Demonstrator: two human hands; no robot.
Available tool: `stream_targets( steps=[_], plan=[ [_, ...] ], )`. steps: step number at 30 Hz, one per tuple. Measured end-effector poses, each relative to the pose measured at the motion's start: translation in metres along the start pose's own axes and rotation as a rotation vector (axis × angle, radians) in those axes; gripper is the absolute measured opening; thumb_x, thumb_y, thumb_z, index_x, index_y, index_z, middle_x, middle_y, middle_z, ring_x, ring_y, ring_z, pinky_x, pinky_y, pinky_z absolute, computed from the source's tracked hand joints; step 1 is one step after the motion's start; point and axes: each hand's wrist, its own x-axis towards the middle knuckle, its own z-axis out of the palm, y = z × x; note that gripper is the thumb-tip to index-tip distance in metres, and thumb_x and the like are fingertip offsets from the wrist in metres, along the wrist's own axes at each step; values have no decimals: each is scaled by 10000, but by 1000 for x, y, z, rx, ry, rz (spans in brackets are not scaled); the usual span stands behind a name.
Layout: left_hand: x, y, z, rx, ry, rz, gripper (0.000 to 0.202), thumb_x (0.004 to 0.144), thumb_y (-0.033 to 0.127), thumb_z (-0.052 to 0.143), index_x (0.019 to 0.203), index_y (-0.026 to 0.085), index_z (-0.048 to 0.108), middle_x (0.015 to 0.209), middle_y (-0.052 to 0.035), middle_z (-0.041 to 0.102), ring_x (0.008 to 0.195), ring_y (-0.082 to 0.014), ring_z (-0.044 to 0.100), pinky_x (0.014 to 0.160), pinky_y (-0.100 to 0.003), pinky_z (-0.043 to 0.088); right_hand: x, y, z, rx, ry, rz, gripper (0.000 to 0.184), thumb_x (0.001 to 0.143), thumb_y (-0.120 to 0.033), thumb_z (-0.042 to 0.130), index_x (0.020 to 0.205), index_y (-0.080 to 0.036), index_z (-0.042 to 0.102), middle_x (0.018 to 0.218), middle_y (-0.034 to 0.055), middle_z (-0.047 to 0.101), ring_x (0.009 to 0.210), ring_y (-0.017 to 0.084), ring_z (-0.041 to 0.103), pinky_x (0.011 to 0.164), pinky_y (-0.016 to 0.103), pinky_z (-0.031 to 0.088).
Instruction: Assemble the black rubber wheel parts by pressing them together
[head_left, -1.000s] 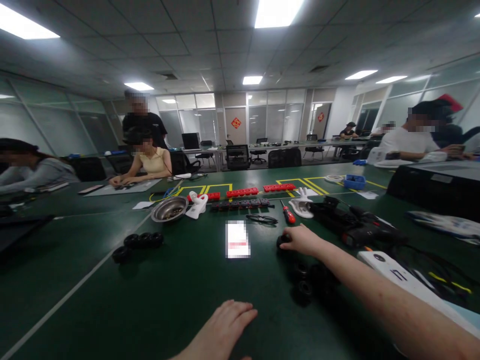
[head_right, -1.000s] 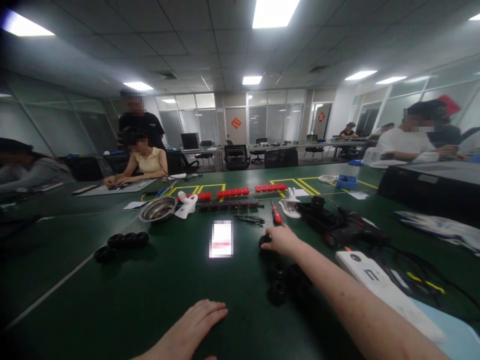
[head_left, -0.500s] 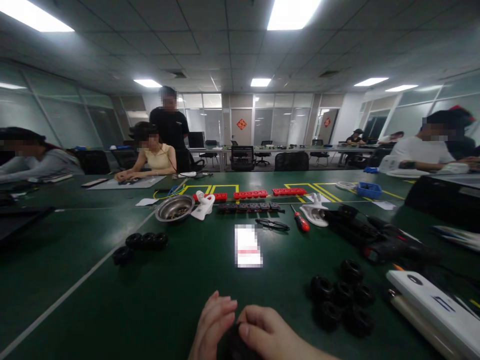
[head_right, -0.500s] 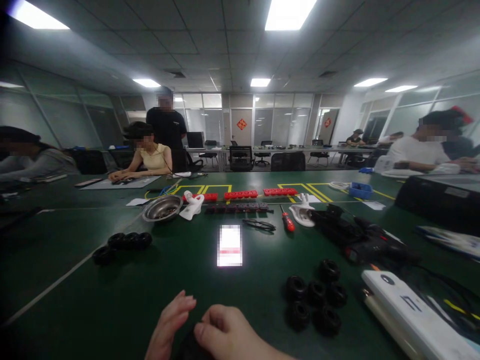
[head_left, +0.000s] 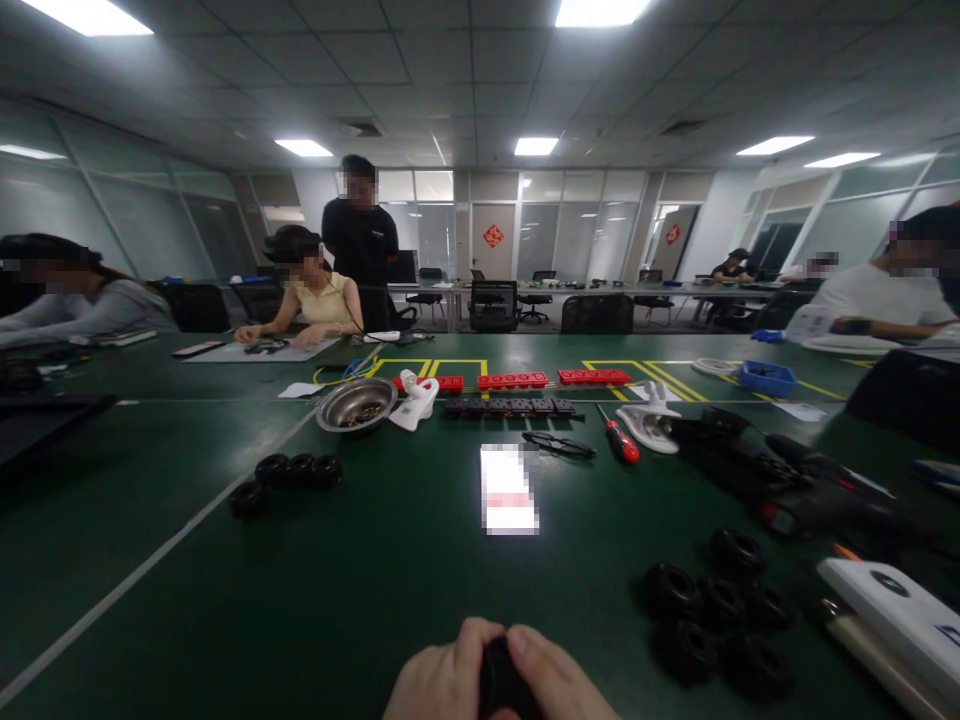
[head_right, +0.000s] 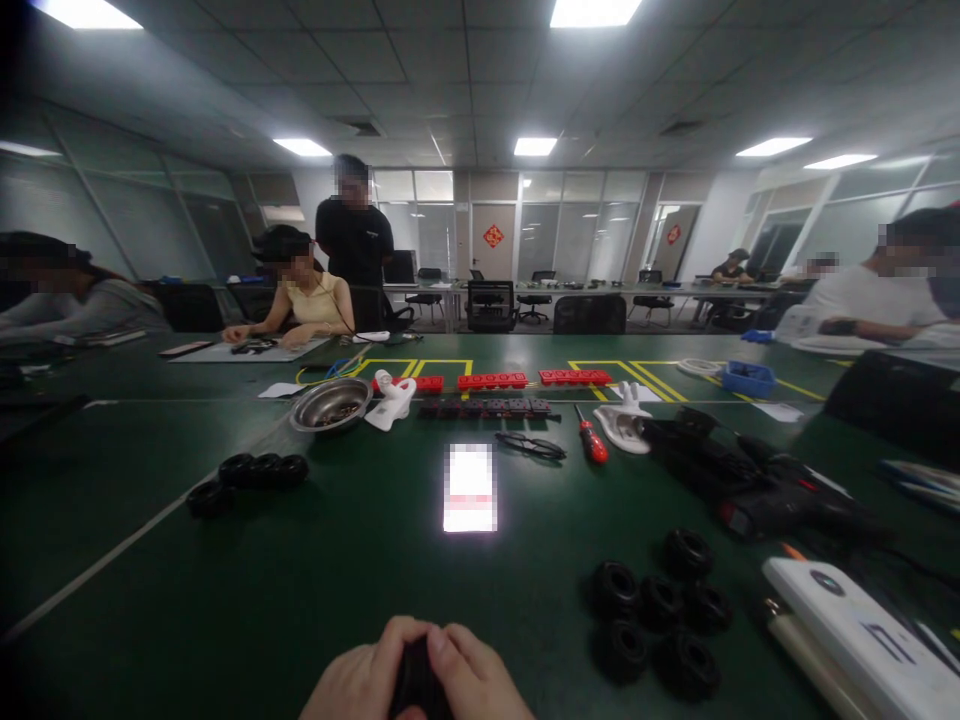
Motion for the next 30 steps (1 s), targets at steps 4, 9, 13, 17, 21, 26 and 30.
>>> stream_targets(
  steps=[4,9,13,17,21,26,30],
  plan=[
    [-3,3,3,-129,77,58,593,715,659,243,1034,184,398,750,-88,649,577,-212,620,519,-289,446,-4,-7,3,-253,100,-331,552,788,-614,215,852,-141,493,668,50,515,592,161,490,538,269,394],
    [-1,28,11,-636,235,-217,595,693,680,267,949,171,440,688,-45,585,561,-161,558,511,-262,420,-3,-17,2,-691,290,-704,560,787,-604,223,899,-133,504,692,93,540,597,205,498,547,324,413],
    [6,37,11,-964,133,-742,691,718,671,58,819,134,480,395,67,347,319,-97,362,360,-216,301,-4,-23,1,-852,316,-616,522,779,-557,361,1070,-140,480,867,127,556,759,250,496,668,402,411],
    [2,24,-1,-699,232,-330,537,758,604,244,1042,176,400,735,-52,591,672,-179,583,585,-290,450,-4,-15,3,-347,133,-231,575,736,-610,391,1067,-142,438,705,39,549,573,149,519,542,286,443],
    [-4,3,-6,-196,163,59,427,809,470,292,1156,221,277,923,-84,624,784,-216,606,697,-341,455,2,-3,8,239,-89,85,664,674,-739,251,902,-143,433,403,-69,413,269,63,329,277,172,315],
    [-2,-14,7,-45,142,163,416,827,438,244,1187,230,226,906,-84,617,738,-211,616,632,-314,470,2,-6,4,167,21,71,531,649,-677,436,771,-160,433,478,-71,386,300,43,317,249,147,281],
    [-4,-12,11,-265,147,121,466,789,521,275,1152,229,288,904,-80,585,683,-185,596,594,-288,460,-5,-17,-7,-155,2,-233,449,743,-566,412,886,-147,488,658,1,475,487,96,440,422,209,403]
  ],
)
